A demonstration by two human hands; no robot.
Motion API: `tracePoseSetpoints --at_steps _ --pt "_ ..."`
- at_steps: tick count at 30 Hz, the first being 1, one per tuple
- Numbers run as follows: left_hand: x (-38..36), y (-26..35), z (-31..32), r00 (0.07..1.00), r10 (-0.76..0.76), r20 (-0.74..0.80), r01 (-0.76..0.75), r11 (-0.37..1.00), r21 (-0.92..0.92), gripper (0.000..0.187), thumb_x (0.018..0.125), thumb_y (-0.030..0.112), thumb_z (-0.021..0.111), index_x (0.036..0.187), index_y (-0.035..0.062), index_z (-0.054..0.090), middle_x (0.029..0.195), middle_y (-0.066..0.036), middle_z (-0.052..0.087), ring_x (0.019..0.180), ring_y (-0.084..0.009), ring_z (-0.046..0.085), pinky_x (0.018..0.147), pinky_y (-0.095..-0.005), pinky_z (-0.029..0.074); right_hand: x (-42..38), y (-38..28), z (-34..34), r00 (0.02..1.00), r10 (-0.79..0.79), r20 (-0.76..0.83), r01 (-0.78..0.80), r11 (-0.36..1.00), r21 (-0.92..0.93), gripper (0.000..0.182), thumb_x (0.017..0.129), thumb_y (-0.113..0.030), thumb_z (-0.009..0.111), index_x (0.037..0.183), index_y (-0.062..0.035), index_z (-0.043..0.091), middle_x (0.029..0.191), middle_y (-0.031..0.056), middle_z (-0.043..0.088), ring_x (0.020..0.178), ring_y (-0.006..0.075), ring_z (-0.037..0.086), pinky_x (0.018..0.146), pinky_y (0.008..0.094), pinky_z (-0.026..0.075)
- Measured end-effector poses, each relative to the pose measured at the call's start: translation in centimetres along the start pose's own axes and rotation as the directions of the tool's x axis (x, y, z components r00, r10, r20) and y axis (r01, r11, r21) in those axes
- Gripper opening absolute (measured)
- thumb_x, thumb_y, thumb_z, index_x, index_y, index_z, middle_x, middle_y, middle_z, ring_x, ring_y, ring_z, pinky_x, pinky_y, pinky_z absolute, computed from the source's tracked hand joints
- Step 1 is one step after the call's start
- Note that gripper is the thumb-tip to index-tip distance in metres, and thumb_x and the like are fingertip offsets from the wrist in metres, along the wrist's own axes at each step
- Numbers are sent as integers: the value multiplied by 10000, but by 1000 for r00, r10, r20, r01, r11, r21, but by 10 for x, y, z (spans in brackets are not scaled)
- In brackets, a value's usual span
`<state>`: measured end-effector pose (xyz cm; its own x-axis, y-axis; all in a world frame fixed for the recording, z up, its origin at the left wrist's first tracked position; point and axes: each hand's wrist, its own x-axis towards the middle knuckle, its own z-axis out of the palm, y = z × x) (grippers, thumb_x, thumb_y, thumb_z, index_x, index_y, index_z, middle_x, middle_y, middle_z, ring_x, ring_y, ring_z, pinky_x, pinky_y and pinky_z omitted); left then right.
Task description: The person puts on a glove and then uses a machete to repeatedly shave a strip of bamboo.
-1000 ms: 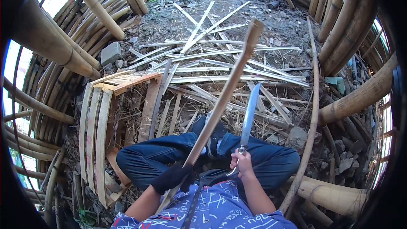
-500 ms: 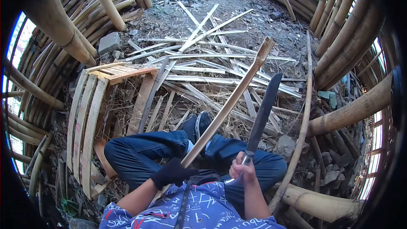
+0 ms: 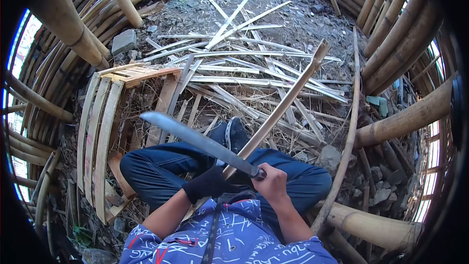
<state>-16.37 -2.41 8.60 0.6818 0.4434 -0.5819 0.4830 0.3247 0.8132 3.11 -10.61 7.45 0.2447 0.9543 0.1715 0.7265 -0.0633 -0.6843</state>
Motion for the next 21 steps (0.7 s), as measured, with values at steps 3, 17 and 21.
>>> tracePoseSetpoints --at_steps 3,17,21 --pt "-9 20 -2 999 -5 -34 9 992 124 314 754 280 770 746 2 625 548 -7 532 514 -55 449 466 -266 369 -5 -6 3 991 73 111 -79 995 55 170 683 -108 687 807 -41 592 677 140 617 635 349 613 574 410 490" --pt "8 7 0 818 575 -8 -554 793 255 226 783 109 726 974 13 651 815 -34 643 727 -106 578 631 -282 472 4 4 20 994 -24 106 19 999 45 163 619 -157 674 691 -89 544 575 134 567 581 356 597 522 447 463" --pt "24 -47 7 918 391 -69 -395 918 -45 284 799 155 729 1041 36 639 886 -53 654 770 -123 587 685 -306 480 17 9 15 984 -160 78 165 985 -53 202 632 -205 684 663 -89 522 563 116 563 539 324 590 490 410 451"
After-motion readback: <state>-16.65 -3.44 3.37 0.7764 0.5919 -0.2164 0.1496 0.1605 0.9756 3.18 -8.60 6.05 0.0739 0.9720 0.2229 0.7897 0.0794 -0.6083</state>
